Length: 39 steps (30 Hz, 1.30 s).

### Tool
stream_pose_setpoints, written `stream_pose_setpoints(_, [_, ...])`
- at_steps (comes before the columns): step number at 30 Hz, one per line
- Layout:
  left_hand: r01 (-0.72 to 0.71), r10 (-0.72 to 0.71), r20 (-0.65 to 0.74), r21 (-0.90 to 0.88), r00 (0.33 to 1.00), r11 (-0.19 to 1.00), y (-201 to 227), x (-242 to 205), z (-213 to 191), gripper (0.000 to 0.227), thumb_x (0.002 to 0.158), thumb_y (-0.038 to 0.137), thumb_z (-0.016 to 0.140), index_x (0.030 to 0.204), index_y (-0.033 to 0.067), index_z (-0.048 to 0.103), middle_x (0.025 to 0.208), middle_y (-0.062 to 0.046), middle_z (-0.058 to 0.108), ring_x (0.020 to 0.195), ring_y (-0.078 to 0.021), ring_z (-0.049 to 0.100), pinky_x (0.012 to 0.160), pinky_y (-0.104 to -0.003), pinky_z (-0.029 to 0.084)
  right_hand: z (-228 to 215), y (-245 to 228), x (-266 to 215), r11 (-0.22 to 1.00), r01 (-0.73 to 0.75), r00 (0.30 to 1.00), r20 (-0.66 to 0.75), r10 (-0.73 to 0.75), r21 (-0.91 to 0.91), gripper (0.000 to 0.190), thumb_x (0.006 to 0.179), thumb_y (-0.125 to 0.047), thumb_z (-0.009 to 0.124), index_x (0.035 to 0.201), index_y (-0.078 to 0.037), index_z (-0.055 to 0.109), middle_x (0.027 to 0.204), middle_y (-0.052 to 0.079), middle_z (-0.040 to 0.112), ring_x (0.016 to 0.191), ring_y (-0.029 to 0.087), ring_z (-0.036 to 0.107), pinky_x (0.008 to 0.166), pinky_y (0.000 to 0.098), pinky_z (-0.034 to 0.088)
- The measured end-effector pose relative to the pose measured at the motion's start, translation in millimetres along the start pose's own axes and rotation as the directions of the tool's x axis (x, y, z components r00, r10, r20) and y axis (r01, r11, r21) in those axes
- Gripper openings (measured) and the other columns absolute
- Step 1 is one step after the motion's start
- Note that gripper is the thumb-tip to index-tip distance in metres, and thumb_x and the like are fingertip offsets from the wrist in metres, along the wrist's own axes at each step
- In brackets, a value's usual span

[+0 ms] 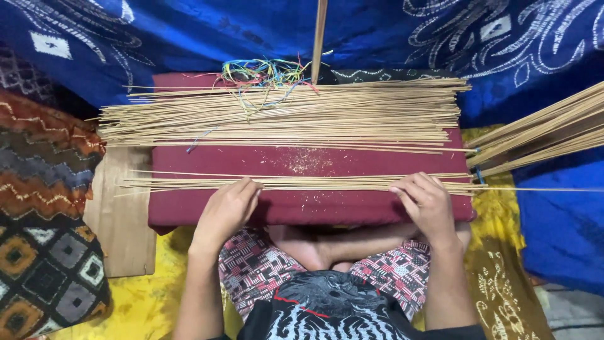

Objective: Weaving thin bamboo sticks together to create a decorative or functional panel.

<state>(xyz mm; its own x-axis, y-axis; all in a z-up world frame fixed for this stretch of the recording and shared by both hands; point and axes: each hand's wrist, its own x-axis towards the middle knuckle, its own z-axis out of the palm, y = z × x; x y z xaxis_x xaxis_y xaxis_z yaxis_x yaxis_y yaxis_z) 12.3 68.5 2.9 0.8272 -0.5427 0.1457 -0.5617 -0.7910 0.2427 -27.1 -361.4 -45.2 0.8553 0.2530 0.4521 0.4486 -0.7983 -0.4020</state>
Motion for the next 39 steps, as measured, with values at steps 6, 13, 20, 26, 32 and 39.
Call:
stream_pose_setpoints(6, [-0.014,0.02,0.067,-0.089,0.998,0.996,-6,15,-2,0.019,0.103,0.025,0.052,0.109,0.0149,0.068,0.092,-0.007,0.069,0.095,-0.0289,0.072,0.084,-0.041,0.055,0,2,-3,1.0,-0.003,0.999,-0.041,0.004,0.024,0.004,0.095,-0.017,0.075,0.095,-0.019,0.078,0.085,0.0,0.071,0.079,0.025,0.068,0.072,0.0367,0.051])
stream_pose_setpoints(13, [0.111,-0.014,0.231,-0.414,0.973,0.903,-4,15,-5,0.024,0.102,0.025,0.05,0.105,0.0112,0.069,0.089,-0.016,0.07,0.092,-0.0402,0.071,0.081,-0.05,0.056,12,25,-16,0.996,0.078,0.995,-0.059,-0.075,0.051,0.01,0.093,-0.012,0.074,0.097,-0.019,0.078,0.09,0.0,0.074,0.078,0.025,0.068,0.071,0.036,0.051])
stream_pose_setpoints(20, [0.155,-0.058,0.262,-0.365,0.963,0.918,-21,14,-2,0.025,0.101,0.027,0.048,0.101,0.0125,0.069,0.087,-0.015,0.069,0.089,-0.0394,0.072,0.079,-0.049,0.057,-1,27,-13,0.997,0.046,0.991,-0.128,-0.037,0.064,0.008,0.095,-0.012,0.075,0.097,-0.018,0.08,0.089,0.0,0.075,0.074,0.025,0.066,0.068,0.036,0.048])
stream_pose_setpoints(26, [0.094,-0.001,0.215,-0.424,0.977,0.901,-12,19,-6,0.024,0.101,0.028,0.051,0.096,0.0106,0.067,0.083,-0.016,0.067,0.085,-0.0426,0.07,0.075,-0.052,0.056,-2,12,-4,0.993,0.094,0.987,-0.136,-0.084,0.069,0.006,0.094,-0.012,0.075,0.096,-0.016,0.08,0.089,0.001,0.076,0.074,0.026,0.067,0.069,0.0352,0.049])
stream_pose_setpoints(32, [0.112,-0.027,0.171,-0.515,0.985,0.85,-19,12,-8,0.02,0.099,0.023,0.054,0.097,0.0118,0.071,0.078,-0.015,0.066,0.077,-0.0393,0.07,0.07,-0.049,0.056,-4,13,-10,0.992,0.092,0.984,-0.16,-0.077,0.086,0.007,0.094,-0.009,0.075,0.095,-0.014,0.08,0.089,0.002,0.076,0.071,0.026,0.066,0.069,0.0356,0.048])
stream_pose_setpoints(39, [0.057,0.031,0.133,-0.61,0.991,0.791,-15,14,-9,0.021,0.095,0.015,0.057,0.102,0.0102,0.076,0.076,-0.014,0.071,0.075,-0.0382,0.072,0.07,-0.048,0.058,-2,21,-12,0.987,0.147,0.974,-0.182,-0.134,0.062,0.007,0.097,-0.012,0.073,0.096,-0.013,0.08,0.091,0.003,0.076,0.073,0.027,0.066,0.069,0.0359,0.047])
